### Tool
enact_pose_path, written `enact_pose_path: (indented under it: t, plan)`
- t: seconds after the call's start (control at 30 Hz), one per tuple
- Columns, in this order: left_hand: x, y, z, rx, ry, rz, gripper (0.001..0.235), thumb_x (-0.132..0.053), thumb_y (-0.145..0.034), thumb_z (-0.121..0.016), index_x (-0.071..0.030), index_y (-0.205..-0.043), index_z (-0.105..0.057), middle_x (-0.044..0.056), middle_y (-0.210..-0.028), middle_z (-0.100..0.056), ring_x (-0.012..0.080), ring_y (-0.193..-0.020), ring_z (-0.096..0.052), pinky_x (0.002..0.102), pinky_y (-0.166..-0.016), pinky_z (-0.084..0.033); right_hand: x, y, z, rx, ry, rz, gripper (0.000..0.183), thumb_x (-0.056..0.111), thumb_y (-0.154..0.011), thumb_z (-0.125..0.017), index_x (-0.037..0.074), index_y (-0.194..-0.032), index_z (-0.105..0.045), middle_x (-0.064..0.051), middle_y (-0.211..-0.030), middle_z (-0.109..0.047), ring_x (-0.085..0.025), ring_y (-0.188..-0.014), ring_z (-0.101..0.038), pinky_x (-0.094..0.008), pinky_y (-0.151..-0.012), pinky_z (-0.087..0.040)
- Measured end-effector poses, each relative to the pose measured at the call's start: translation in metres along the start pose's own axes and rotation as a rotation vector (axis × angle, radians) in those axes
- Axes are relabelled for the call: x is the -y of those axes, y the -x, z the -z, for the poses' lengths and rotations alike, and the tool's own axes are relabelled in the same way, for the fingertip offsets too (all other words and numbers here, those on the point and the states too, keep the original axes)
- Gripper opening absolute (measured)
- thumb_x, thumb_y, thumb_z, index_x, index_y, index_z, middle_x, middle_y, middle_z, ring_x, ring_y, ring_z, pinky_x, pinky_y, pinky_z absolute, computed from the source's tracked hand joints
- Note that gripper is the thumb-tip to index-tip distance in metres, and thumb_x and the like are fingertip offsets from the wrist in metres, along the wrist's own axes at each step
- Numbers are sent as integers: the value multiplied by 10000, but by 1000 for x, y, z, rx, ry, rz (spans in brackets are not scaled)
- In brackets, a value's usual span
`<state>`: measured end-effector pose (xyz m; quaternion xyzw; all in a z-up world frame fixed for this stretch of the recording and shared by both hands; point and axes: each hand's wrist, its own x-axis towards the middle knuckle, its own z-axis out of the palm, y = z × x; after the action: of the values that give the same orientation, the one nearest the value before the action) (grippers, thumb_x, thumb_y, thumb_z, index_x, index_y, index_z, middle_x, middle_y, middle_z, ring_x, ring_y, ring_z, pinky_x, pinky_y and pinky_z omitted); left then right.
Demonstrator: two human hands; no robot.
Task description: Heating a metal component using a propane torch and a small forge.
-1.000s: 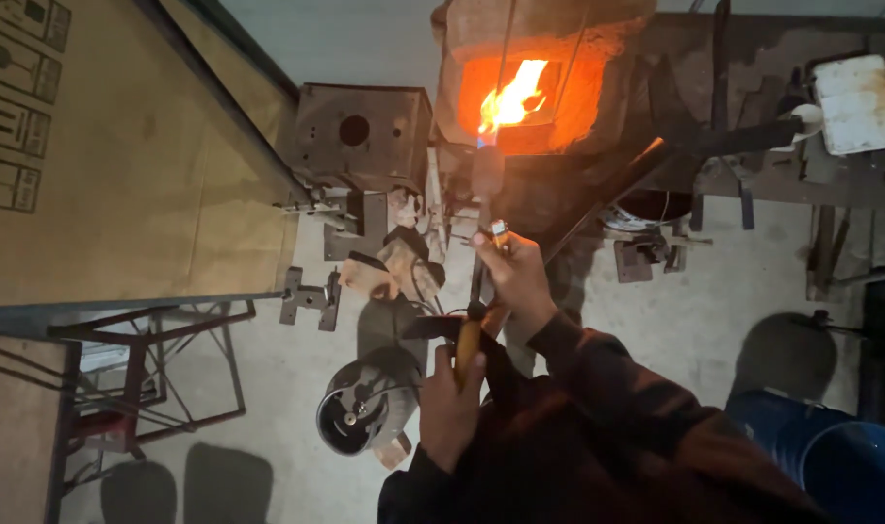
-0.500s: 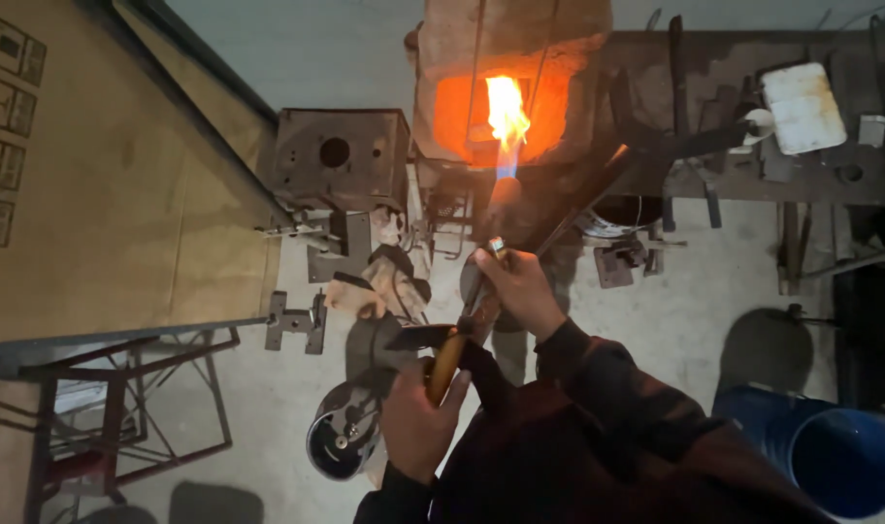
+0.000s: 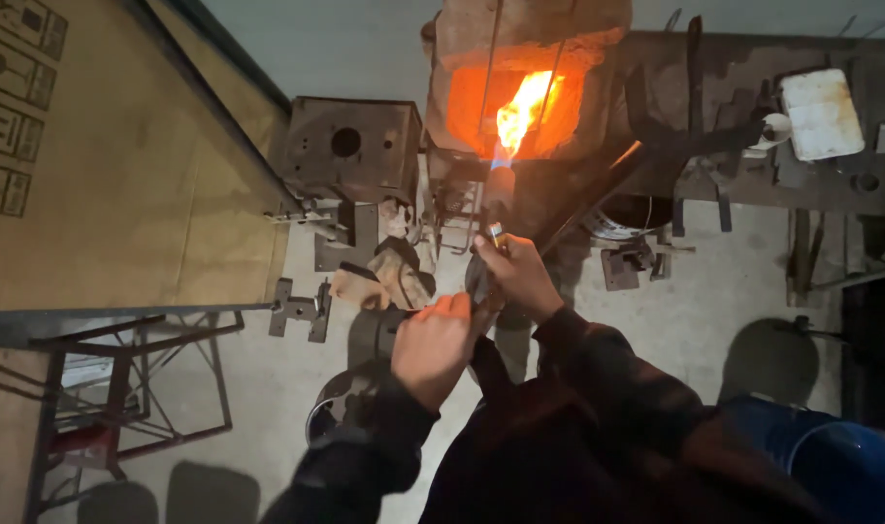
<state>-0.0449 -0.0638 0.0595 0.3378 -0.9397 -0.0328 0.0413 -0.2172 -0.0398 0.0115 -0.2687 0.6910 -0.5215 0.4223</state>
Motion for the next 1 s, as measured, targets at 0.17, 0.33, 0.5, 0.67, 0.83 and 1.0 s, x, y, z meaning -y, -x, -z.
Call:
enact_pose_path:
  t: [0.17, 0.33, 0.5, 0.67, 0.83, 1.0]
  plan:
    - [9, -12, 2, -99, -194, -304, 143, -300, -918, -585, -173, -860, -555, -49, -707, -540, 212, -624, -659, 357, -481, -561, -40, -21, -4, -30, -148, -23, 362, 247, -1021, -705, 48, -752, -568, -54, -585, -508, -126, -575, -538, -302, -435, -499]
    - [22, -20, -4, -70, -128, -424, 94, -258, -867, -552, -171, -888, -581, -73, -726, -553, 193, -612, -669, 369, -429, -540, -9, -6, -5, -49, -67, 116, 457, 246, -1023, -714, 98, -635, -524, 10, -527, -503, -67, -545, -484, -220, -453, -371]
    - [15, -18, 4, -159, -325, -475, 60, -211, -822, -595, -211, -868, -556, -101, -706, -485, 146, -552, -606, 320, -410, -479, -7, -7, -8, -66, -64, 117, 448, 238, -985, -755, 129, -609, -538, 36, -506, -506, -52, -503, -471, -221, -440, -339]
    - [10, -17, 31, -56, -224, -447, 65, -130, -835, -591, -145, -845, -529, -48, -670, -493, 174, -508, -577, 297, -429, -497, 1, 2, -11, -86, -110, 130, 405, 223, -996, -739, 115, -651, -556, 48, -545, -489, -50, -554, -459, -212, -501, -392]
    - [6, -16, 42, -73, -229, -416, 123, -144, -787, -642, -115, -865, -552, -14, -676, -525, 195, -534, -629, 291, -450, -527, -24, -15, -10, -79, -32, 35, 412, 267, -957, -778, 124, -620, -588, 8, -521, -550, -79, -518, -490, -243, -478, -383]
    - [5, -16, 48, -157, -307, -373, 101, -161, -777, -629, -160, -872, -594, -71, -705, -535, 140, -570, -656, 262, -468, -540, -24, -14, -10, -97, 6, 5, 415, 271, -967, -751, 112, -621, -585, -5, -505, -542, -102, -514, -495, -256, -490, -388]
